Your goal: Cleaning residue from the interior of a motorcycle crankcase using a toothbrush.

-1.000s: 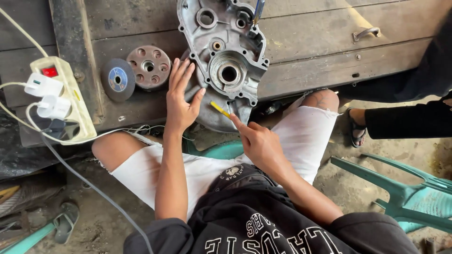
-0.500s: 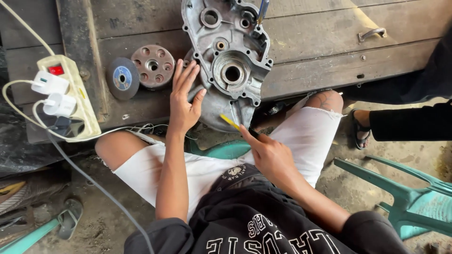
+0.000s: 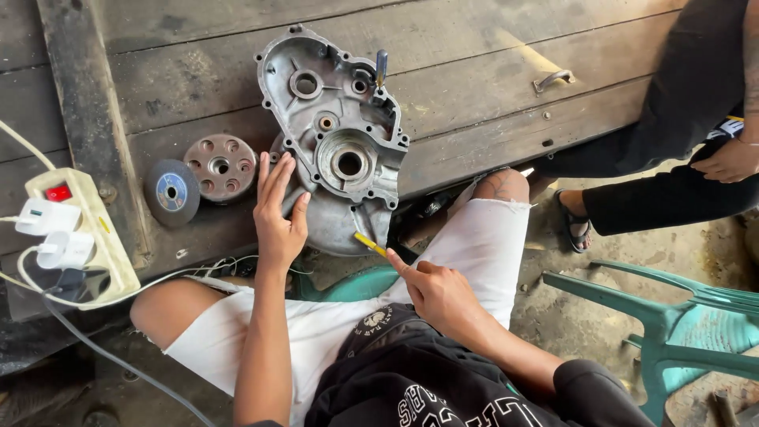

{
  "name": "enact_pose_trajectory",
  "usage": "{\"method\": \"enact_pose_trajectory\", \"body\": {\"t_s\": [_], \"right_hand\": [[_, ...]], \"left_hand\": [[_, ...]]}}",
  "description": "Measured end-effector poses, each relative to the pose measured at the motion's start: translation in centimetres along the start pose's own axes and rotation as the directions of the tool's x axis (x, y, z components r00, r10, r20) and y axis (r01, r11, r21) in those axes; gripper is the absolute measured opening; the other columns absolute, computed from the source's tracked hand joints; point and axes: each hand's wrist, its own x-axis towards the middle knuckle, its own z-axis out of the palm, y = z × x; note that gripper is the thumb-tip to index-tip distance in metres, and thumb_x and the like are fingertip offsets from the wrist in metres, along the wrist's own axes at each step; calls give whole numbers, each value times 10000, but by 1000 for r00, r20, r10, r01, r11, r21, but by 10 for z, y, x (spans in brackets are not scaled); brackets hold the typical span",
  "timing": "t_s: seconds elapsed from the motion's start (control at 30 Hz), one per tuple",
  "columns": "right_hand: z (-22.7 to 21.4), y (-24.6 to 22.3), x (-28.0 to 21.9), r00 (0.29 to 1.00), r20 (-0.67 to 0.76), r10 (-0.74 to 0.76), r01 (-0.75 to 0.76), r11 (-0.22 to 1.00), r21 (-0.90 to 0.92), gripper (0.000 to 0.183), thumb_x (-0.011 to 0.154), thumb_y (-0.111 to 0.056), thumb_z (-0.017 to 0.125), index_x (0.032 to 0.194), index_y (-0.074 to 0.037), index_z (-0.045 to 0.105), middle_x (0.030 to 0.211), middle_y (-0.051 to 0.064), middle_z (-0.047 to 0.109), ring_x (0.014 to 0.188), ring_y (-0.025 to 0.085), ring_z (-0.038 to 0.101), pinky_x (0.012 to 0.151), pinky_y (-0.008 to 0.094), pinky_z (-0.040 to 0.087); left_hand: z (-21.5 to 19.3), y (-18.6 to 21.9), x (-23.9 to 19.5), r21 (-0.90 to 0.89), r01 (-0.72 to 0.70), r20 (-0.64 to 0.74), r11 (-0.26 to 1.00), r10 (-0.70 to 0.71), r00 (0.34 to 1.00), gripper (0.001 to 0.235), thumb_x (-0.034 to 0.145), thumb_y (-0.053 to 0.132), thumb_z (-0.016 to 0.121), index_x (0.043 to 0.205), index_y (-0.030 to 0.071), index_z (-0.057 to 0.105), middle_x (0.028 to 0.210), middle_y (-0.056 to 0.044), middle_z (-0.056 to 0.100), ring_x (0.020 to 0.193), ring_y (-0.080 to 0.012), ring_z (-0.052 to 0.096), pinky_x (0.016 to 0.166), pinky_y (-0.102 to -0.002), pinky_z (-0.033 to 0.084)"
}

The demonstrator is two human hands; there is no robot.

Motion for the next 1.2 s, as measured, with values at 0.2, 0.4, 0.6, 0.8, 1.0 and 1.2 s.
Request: {"method": "enact_pose_trajectory", "body": {"t_s": [0.2, 0.4, 0.6, 0.8, 1.0, 1.2], "right_hand": [[13, -6, 48, 973, -215, -85, 102, 992, 69, 520, 910, -137, 581, 1412, -268, 624, 690, 138, 627, 602, 416, 671, 503, 495, 547], [-9, 16, -4, 992, -109, -59, 81, 976, 204, 530, 920, -119, 572, 1422, -285, 615, 653, 106, 642, 605, 335, 700, 475, 387, 523], [-4, -20, 42, 984, -140, -107, 130, 978, 161, 545, 934, -53, 537, 1446, -227, 600, 638, 80, 617, 546, 300, 641, 450, 415, 489], [-10, 6, 2, 998, 8, -67, 66, 991, 117, 701, 880, -1, 536, 1532, -251, 475, 572, 32, 489, 470, 243, 406, 483, 400, 367], [-5, -19, 43, 987, -131, -91, 107, 988, 114, 557, 929, -60, 513, 1467, -191, 575, 635, 113, 634, 556, 368, 641, 463, 461, 469], [5, 15, 2, 994, -101, -29, 44, 989, 144, 502, 924, -103, 520, 1398, -228, 631, 584, 108, 615, 515, 330, 638, 445, 411, 478]], "left_hand": [[0, -8, -4, 18, 19, 11, 1000, -19, 1000, 511, 928, -23, 726, 1421, -25, 590, 1525, -230, 517, 1490, -489, 315, 1231, -583, 256], [18, -4, -17, 40, 58, -16, 997, -57, 998, 556, 973, 38, 692, 1503, 33, 526, 1591, -159, 475, 1544, -399, 313, 1254, -565, 192], [25, -3, -19, -3, 52, -133, 999, -52, 990, 554, 1004, 103, 674, 1525, 18, 504, 1611, -160, 451, 1537, -371, 356, 1265, -539, 242], [18, 2, -20, 32, 29, -62, 999, -27, 998, 506, 1121, 232, 502, 1581, 49, 394, 1672, -128, 360, 1600, -328, 310, 1346, -501, 276], [23, -4, -18, 44, 6, -139, 999, 0, 990, 502, 1025, 142, 631, 1496, -2, 534, 1594, -190, 465, 1504, -397, 397, 1240, -534, 288], [24, -6, -17, 79, -33, -168, 996, 46, 985, 511, 1006, 137, 642, 1491, 8, 541, 1587, -208, 464, 1486, -416, 408, 1225, -535, 306]]}}
